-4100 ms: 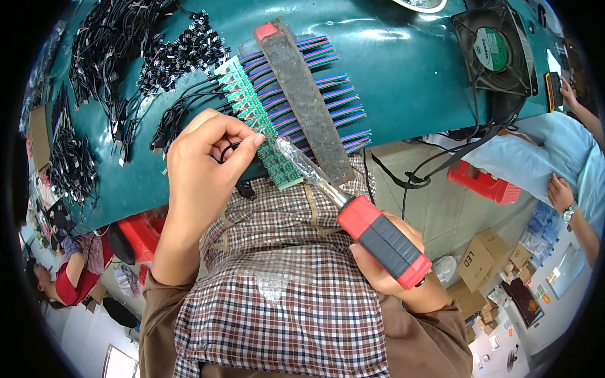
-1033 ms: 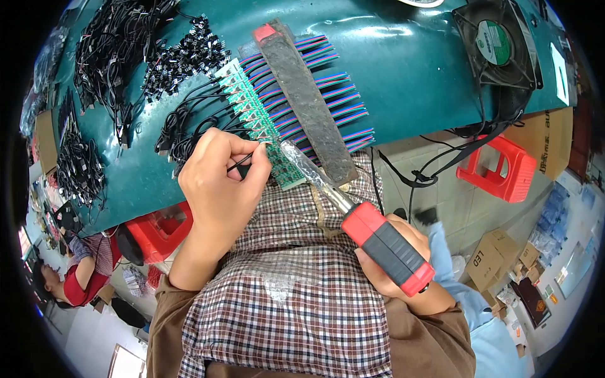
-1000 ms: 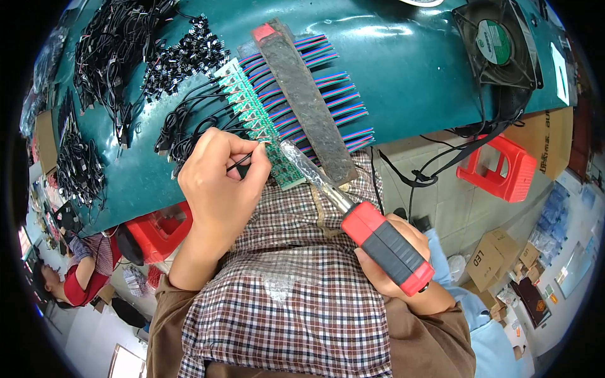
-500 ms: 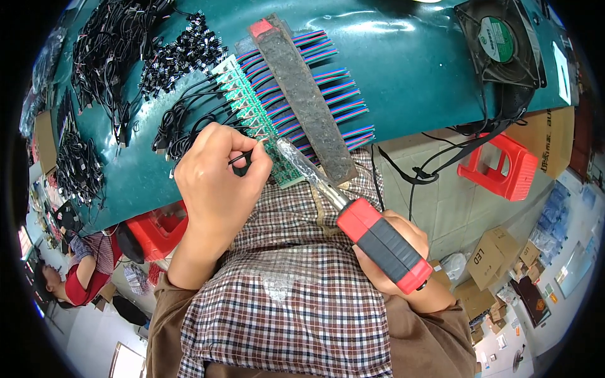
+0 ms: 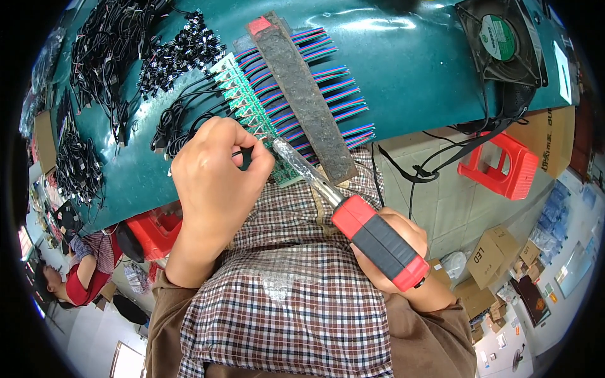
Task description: The person solders wires onto a light-emitting diode (LED) circuit board using a soldering gun and tin solder.
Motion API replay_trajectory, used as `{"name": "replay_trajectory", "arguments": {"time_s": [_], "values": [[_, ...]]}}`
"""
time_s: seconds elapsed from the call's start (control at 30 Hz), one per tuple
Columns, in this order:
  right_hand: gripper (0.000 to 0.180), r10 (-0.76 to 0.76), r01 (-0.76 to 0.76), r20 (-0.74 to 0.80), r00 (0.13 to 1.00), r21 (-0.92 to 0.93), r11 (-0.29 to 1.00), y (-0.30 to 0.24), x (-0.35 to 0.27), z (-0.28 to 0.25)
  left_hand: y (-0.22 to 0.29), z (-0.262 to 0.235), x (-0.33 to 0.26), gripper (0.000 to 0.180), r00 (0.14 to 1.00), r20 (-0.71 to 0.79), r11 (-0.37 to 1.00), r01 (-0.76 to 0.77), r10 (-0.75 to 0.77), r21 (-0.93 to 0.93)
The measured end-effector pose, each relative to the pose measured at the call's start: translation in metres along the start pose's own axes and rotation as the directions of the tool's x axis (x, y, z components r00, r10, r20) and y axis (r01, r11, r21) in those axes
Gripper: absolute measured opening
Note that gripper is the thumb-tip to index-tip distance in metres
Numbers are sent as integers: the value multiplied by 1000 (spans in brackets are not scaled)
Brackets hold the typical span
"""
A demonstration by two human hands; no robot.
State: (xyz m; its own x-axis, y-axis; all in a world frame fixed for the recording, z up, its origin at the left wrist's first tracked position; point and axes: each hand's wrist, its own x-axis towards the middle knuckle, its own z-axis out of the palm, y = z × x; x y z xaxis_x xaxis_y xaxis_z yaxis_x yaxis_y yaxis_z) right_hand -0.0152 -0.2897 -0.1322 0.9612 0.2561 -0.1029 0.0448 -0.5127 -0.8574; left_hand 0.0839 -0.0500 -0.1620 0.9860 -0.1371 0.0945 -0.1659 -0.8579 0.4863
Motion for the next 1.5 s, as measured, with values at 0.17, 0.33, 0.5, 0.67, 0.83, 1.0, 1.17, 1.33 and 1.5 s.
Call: {"name": "replay_trajectory", "arguments": {"time_s": [0.17, 0.33, 0.5, 0.67, 0.83, 1.0, 1.17, 1.33, 1.5], "values": [[19, 4, -3, -36, 999, 24, 1000, 6, -9, 3, 1, 0, 1, 17, 1000, 9, 1000, 1, -1, 9], [19, 18, -14, -74, 997, 43, 999, 7, -10, 5, 2, -1, 1, 17, 1000, 9, 1000, -2, 2, 20], [19, 35, -30, -74, 997, 71, 997, 4, -6, 4, 1, 0, 1, 17, 1000, 9, 1000, -7, 7, 28], [19, 53, -47, -82, 995, 74, 996, 6, -10, 5, 1, -1, 1, 18, 1000, 7, 1000, -3, 3, 17], [21, 92, -83, -95, 991, 90, 992, 9, -18, 6, 1, -11, -1, 17, 999, 41, 999, 7, -5, -44], [25, 74, -71, -52, 996, 54, 996, 6, -19, 0, -2, -11, -2, 17, 999, 38, 996, -12, 15, -85], [25, 49, -48, -30, 998, 51, 998, 3, -15, -3, -1, -11, -1, 18, 998, 61, 996, 3, 3, -93], [24, -3, 4, -17, 1000, 17, 1000, -1, -8, -5, -2, -8, 2, 22, 998, 64, 989, 21, -12, -146], [22, 33, -34, 21, 999, 23, 999, -1, -8, -6, -2, -6, 4, 21, 994, 103, 983, 48, -30, -175]]}}
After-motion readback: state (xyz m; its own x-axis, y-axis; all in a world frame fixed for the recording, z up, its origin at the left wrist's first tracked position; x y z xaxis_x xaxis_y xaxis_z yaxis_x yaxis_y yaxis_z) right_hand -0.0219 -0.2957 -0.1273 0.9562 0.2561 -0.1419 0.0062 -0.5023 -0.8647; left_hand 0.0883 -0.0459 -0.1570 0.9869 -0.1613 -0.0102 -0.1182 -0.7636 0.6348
